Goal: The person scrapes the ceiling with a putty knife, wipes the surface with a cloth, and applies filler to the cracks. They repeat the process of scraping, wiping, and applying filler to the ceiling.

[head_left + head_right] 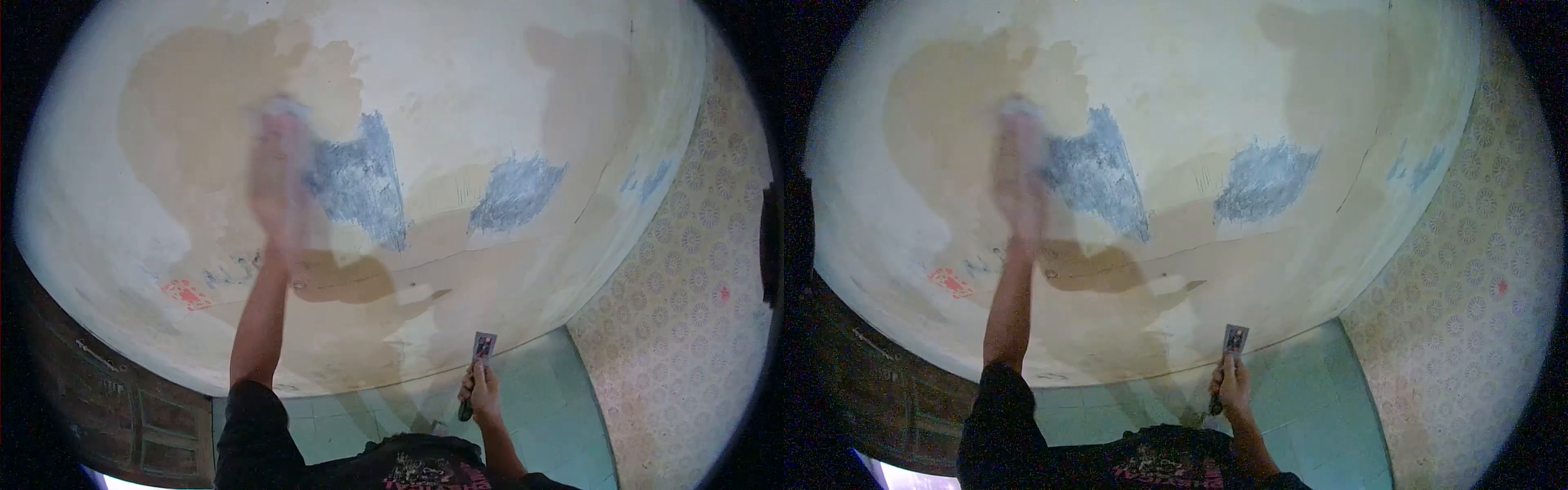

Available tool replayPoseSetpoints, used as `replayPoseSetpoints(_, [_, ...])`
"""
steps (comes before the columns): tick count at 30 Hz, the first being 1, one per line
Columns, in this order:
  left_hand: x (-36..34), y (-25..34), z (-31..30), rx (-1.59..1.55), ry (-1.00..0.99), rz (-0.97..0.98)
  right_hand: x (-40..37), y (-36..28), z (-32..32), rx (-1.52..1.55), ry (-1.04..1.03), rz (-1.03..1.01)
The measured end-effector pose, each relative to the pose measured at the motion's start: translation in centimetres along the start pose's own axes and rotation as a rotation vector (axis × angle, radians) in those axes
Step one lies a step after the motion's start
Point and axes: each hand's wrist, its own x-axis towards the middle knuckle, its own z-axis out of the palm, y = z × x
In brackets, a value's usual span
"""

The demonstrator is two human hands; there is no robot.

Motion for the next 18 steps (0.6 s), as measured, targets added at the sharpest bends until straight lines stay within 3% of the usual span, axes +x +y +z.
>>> replayPoseSetpoints(2, [-1.0, 1.0, 2.2, 0.134, -0.003, 0.046, 0.4, -0.5, -0.2, 0.002, 0.029, 0.008])
replayPoseSetpoints(8, [-0.8, 3.4, -0.8, -0.613, 0.01, -0.6, 0.5, -2.8, -1.6, 0.017, 0.024, -0.035])
replayPoseSetpoints(9, [-0.6, 2.8, -1.9, -0.609, 0.003, -0.599, 0.6, -2.6, -1.8, 0.0, 0.039, -0.05])
replayPoseSetpoints(11, [0.8, 1.7, -5.4, -0.371, -0.154, -0.612, 0.8, -2.1, -2.3, 0.008, 0.064, -0.04])
replayPoseSetpoints(15, [-8.3, -4.8, -0.9, 0.129, -0.466, -0.608, 0.9, -1.7, -2.5, 0.016, 0.085, 0.0])
replayPoseSetpoints(18, [-8.2, -4.5, -7.3, 0.509, -0.699, -0.583, 0.4, -1.7, -2.5, 0.022, 0.023, 0.009])
